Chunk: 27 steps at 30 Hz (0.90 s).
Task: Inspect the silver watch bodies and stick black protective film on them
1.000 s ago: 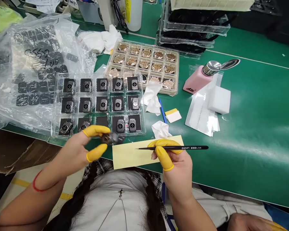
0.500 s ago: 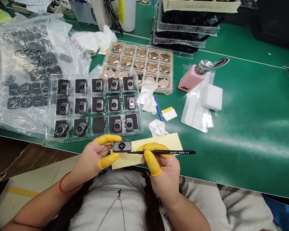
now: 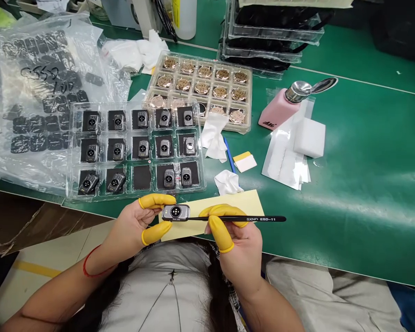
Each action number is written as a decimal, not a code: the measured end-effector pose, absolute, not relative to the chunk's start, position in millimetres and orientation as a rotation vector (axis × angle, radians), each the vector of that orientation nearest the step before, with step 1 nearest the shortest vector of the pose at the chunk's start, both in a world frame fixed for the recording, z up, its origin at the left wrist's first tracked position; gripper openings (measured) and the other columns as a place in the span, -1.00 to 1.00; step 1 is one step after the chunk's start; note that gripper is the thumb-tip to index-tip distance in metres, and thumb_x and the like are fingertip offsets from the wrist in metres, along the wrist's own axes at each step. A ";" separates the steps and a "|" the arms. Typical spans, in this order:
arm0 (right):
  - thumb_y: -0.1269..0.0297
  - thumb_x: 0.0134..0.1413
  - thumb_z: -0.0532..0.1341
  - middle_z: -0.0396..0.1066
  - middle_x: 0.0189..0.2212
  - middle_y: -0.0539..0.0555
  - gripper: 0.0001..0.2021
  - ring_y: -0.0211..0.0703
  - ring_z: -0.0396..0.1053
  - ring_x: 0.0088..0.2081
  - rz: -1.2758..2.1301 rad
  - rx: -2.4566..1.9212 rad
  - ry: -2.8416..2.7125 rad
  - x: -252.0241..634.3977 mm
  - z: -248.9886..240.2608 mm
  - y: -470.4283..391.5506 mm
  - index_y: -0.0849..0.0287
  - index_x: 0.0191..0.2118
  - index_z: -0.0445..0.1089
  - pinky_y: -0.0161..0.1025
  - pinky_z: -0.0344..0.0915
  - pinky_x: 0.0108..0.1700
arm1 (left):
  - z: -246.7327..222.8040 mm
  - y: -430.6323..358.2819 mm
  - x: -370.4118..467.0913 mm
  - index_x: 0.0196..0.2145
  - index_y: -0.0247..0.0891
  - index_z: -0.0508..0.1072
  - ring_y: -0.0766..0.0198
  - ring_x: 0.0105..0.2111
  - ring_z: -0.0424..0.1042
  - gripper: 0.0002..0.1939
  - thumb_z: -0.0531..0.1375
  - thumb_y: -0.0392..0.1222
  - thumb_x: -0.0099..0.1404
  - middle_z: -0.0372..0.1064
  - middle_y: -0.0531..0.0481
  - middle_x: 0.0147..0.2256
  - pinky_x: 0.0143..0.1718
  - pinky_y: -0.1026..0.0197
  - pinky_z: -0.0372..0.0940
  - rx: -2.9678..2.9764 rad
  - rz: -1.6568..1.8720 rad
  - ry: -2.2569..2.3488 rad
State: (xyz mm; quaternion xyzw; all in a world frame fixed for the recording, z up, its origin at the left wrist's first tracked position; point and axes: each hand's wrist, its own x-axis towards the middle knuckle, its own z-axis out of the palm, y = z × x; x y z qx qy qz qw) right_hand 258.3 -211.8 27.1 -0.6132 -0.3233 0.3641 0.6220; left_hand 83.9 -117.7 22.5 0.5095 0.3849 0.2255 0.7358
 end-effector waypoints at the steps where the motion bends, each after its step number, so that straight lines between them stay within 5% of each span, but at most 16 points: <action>1: 0.36 0.11 0.28 0.44 -0.51 -0.04 -0.96 -0.28 0.39 -0.47 0.832 -1.412 -0.747 258.3 27.1 -211.7 0.08 -0.33 0.48 -0.32 0.38 -0.36 | 22.7 -117.9 83.9 -0.10 -0.22 0.44 0.23 -0.13 0.45 -0.64 0.31 -0.27 0.12 0.47 -0.06 -0.13 -0.04 0.21 0.35 1.125 0.499 0.849; 15: 0.38 0.14 0.24 0.41 -0.47 -0.01 -0.85 -0.23 0.39 -0.39 0.718 -1.531 -0.914 260.5 27.7 -214.3 0.11 -0.45 0.44 -0.28 0.38 -0.34 | 24.0 -118.3 93.7 -0.16 -0.28 0.39 0.20 -0.26 0.47 -0.58 0.37 -0.26 -0.01 0.47 -0.10 -0.25 -0.22 0.20 0.39 0.984 0.472 0.874; 27: 0.38 0.05 0.31 0.47 -0.39 0.03 -0.94 -0.15 0.42 -0.34 0.511 -1.505 -0.792 268.0 20.8 -221.5 0.08 -0.35 0.51 -0.20 0.37 -0.28 | 20.5 -121.8 85.5 -0.20 -0.28 0.41 0.22 -0.23 0.45 -0.66 0.33 -0.23 0.04 0.45 -0.10 -0.23 -0.14 0.20 0.36 1.053 0.571 0.930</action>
